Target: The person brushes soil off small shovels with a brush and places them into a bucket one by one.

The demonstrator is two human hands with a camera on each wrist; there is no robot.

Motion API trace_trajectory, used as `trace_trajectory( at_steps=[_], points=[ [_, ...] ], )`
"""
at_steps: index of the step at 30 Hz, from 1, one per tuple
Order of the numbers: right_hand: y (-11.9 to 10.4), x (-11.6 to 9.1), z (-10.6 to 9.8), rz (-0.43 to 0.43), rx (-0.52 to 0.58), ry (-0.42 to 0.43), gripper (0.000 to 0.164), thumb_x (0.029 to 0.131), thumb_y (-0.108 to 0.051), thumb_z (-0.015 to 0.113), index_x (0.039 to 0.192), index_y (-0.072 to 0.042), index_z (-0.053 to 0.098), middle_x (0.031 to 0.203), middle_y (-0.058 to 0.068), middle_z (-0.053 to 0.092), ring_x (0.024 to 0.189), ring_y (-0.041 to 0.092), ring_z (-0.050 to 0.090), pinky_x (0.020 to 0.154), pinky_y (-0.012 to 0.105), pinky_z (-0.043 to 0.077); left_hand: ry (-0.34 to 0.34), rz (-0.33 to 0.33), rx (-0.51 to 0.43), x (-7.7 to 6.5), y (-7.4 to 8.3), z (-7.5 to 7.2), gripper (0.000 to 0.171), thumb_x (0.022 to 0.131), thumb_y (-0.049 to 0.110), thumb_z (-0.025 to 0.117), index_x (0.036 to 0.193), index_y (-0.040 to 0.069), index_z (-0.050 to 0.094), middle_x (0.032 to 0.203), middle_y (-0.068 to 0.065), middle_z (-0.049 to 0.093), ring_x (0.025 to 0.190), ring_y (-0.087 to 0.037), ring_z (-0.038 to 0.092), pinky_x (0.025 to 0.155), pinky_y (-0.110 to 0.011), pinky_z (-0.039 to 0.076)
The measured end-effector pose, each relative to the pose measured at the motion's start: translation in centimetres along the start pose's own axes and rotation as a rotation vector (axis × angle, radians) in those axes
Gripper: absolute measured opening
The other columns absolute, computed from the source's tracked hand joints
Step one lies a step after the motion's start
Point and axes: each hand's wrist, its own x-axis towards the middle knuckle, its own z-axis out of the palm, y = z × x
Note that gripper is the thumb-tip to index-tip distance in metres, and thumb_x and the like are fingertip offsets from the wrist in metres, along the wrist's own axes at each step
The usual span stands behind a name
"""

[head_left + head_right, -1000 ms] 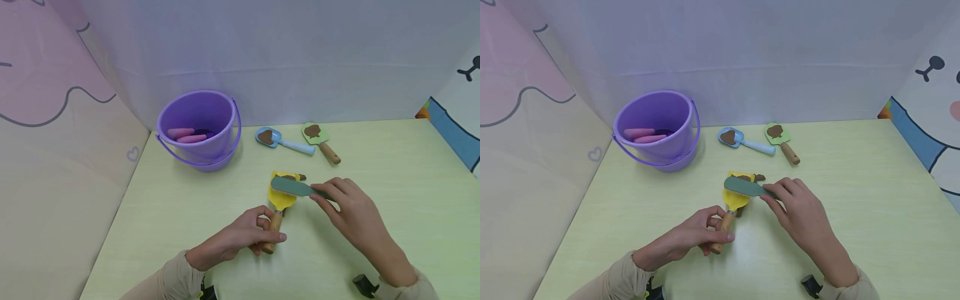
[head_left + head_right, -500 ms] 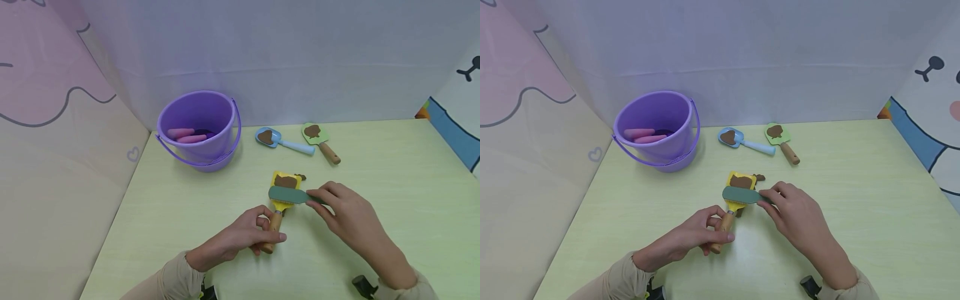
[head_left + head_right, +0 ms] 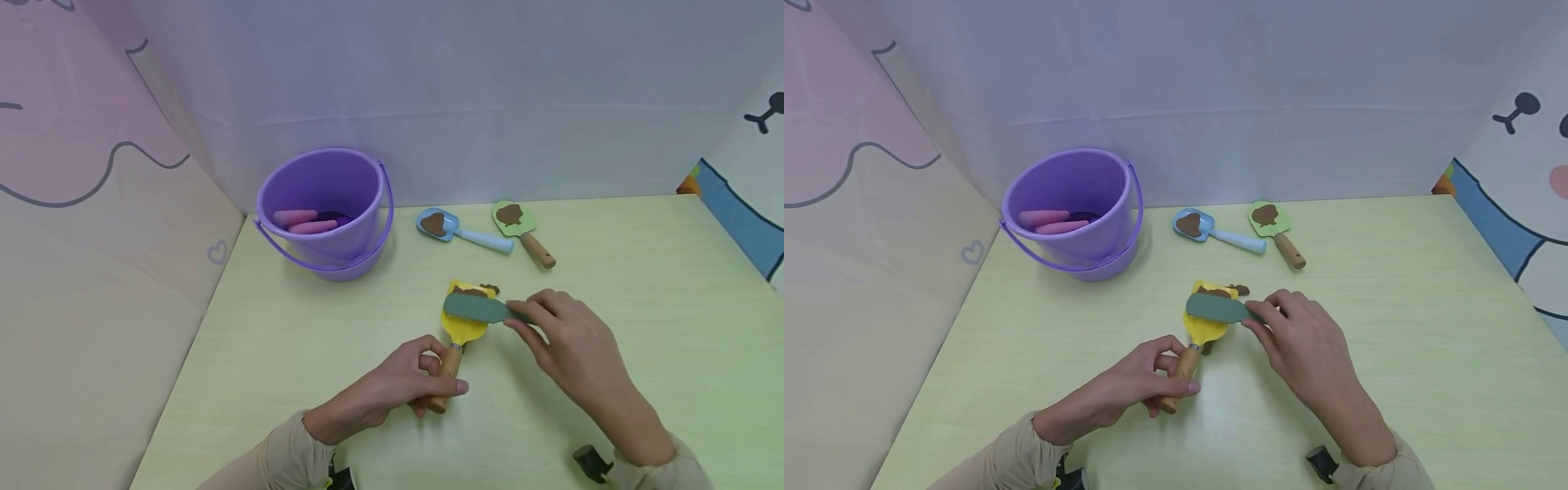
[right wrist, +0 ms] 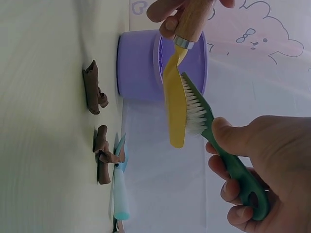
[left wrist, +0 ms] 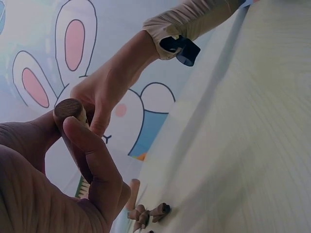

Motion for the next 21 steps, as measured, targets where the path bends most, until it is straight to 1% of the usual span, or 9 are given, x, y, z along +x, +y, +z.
trace_trajectory(
  at_steps=[9,21],
  points=[
    [0.15,0.08,0.11,-0.012,-0.018,0.029,0.065,0.106,-0.058,0.037,0.105,-0.009,0.080,0.090,0.004,0.069,0.074,0.017,0.056,0.060,0.034,0.046,-0.005,-0.006,-0.012,-0.07,0.06,0.02,0.038,0.087,0.021,0.083,0.113,0.011,0.056,0.076,0.002,0.057,0.052,-0.011,0.052,0.047,-0.021,0.047],
    [0.26,0.15,0.19,-0.007,-0.031,0.071,0.065,0.107,-0.057,0.038,0.106,-0.007,0.080,0.091,0.008,0.069,0.075,0.022,0.059,0.061,0.037,0.048,-0.006,0.000,-0.026,-0.16,0.11,0.09,0.038,0.087,0.020,0.083,0.111,0.011,0.055,0.076,0.000,0.057,0.053,-0.011,0.053,0.047,-0.022,0.047]
  ],
)
